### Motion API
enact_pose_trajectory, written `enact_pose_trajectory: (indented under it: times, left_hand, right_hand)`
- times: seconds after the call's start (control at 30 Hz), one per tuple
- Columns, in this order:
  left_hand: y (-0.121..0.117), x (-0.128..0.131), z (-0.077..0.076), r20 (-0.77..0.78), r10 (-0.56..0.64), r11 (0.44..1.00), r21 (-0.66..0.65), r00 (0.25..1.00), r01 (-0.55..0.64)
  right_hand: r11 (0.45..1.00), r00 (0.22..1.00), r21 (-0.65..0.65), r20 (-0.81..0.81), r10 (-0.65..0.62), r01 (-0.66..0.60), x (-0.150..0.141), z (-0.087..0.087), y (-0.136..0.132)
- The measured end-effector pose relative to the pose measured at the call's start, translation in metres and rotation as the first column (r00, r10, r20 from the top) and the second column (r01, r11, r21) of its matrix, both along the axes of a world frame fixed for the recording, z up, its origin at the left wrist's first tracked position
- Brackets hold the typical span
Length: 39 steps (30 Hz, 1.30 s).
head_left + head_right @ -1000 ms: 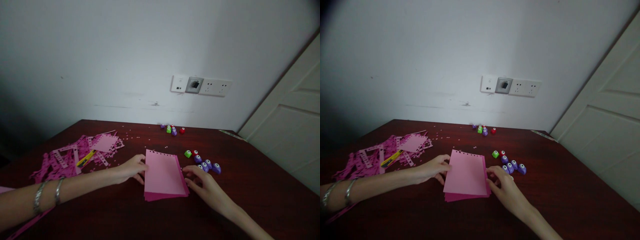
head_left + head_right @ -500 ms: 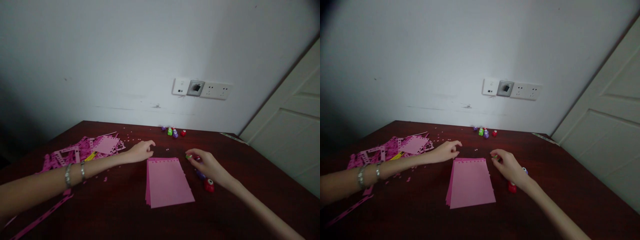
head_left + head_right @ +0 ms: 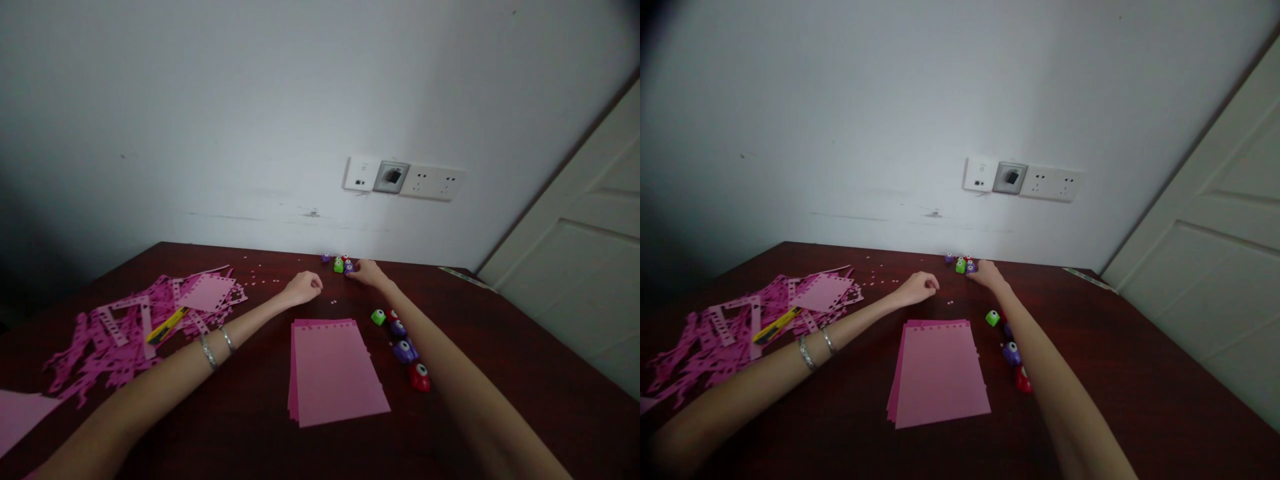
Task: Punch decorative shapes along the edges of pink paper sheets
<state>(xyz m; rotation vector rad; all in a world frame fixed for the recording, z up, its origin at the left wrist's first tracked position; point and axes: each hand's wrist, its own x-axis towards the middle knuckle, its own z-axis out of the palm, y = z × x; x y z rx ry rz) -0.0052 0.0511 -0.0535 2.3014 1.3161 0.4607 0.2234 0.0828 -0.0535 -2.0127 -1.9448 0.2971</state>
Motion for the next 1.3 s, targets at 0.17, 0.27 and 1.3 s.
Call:
enact_pose_trajectory:
  times: [0.17, 0.27, 1.3]
  left_hand:
    - [-0.037, 0.0, 0.014, -0.122, -0.096, 0.995, -0.007, 0.988, 0.095]
    - [-0.059, 0.001, 0.023, -0.269, -0.224, 0.974, -0.04, 0.937, 0.221]
    - [-0.058, 0.017, 0.006, -0.528, -0.287, 0.935, 0.025, 0.799, 0.353]
  right_hand:
    - [0.998, 1.0, -0.059, -0.006, -0.017, 0.017, -0.002, -0.009, 0.006]
    - [0.999, 0.999, -0.035, -0.041, -0.023, 0.022, -0.004, -0.004, 0.001]
    - [0.983, 0.861, 0.134, -0.476, 0.178, -0.129, -0.015, -0.011, -0.169]
